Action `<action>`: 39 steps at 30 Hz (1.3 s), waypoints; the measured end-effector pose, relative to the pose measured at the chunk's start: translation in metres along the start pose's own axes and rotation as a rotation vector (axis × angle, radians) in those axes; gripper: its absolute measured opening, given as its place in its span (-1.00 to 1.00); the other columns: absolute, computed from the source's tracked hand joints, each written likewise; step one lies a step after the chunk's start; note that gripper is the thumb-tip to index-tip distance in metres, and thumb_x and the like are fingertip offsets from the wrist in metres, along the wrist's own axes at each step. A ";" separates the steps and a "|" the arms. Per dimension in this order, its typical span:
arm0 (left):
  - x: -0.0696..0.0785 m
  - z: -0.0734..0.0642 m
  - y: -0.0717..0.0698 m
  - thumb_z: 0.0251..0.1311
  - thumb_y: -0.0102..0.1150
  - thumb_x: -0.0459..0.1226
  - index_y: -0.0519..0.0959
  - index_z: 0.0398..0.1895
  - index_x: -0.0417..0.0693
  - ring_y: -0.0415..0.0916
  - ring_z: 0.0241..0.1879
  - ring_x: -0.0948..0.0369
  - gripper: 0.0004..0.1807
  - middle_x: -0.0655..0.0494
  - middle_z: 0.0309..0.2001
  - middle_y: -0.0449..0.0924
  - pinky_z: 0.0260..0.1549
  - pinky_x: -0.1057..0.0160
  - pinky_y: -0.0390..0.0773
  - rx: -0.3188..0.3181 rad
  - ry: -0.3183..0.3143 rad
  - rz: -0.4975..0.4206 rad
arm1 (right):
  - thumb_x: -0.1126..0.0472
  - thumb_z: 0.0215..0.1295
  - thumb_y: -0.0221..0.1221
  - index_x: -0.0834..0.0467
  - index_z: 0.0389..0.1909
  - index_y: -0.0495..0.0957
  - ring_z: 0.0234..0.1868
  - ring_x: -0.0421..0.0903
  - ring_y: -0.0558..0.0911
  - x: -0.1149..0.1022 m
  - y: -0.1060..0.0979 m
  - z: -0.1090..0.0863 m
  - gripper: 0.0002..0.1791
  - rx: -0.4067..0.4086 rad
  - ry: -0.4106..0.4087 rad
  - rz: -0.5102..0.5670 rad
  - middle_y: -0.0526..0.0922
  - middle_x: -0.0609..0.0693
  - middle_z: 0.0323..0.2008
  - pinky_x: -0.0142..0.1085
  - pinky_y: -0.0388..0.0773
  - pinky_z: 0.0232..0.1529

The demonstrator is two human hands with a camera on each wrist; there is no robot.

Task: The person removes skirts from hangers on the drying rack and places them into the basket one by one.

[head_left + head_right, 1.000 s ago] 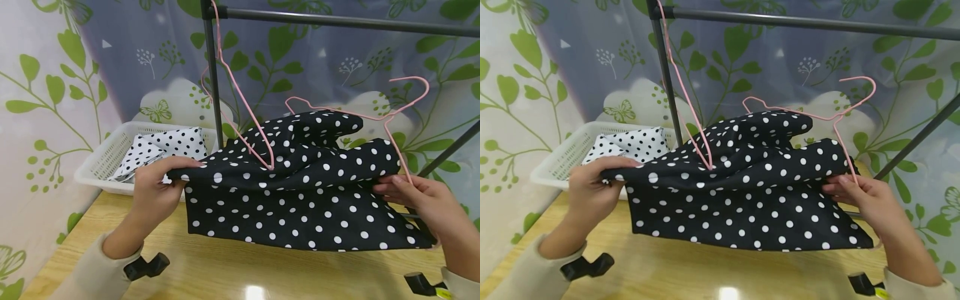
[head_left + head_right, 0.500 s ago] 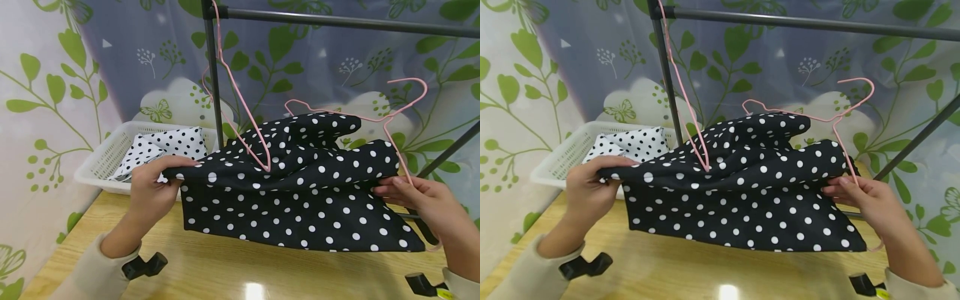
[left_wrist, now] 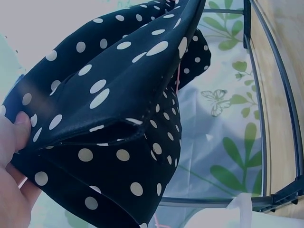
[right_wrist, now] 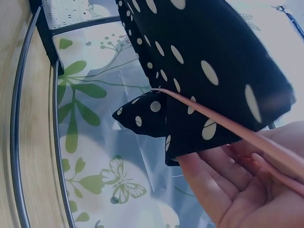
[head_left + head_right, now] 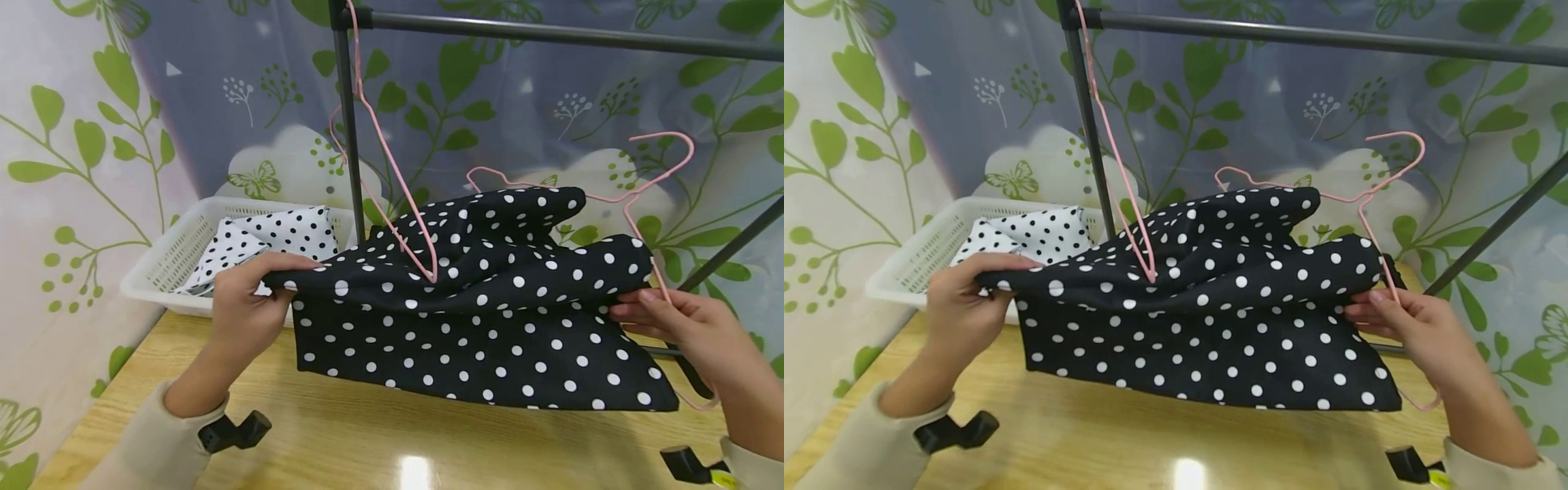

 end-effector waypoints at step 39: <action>0.012 0.087 -0.069 0.07 0.04 -0.63 0.69 -0.41 -0.34 0.58 -0.44 0.32 -0.78 0.06 -0.46 0.71 -0.42 0.47 0.37 0.258 -0.025 0.139 | 0.15 0.55 -0.13 0.00 -0.05 0.57 -0.19 -0.30 0.71 -0.017 0.022 0.000 -0.73 0.027 -0.082 -0.097 0.73 -0.20 -0.19 -0.50 0.59 -0.23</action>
Point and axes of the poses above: each hand's wrist, its own z-axis towards the middle knuckle, its own y-axis out of the palm, x = y × z, the point moved 8 cm from there along z, towards the middle knuckle
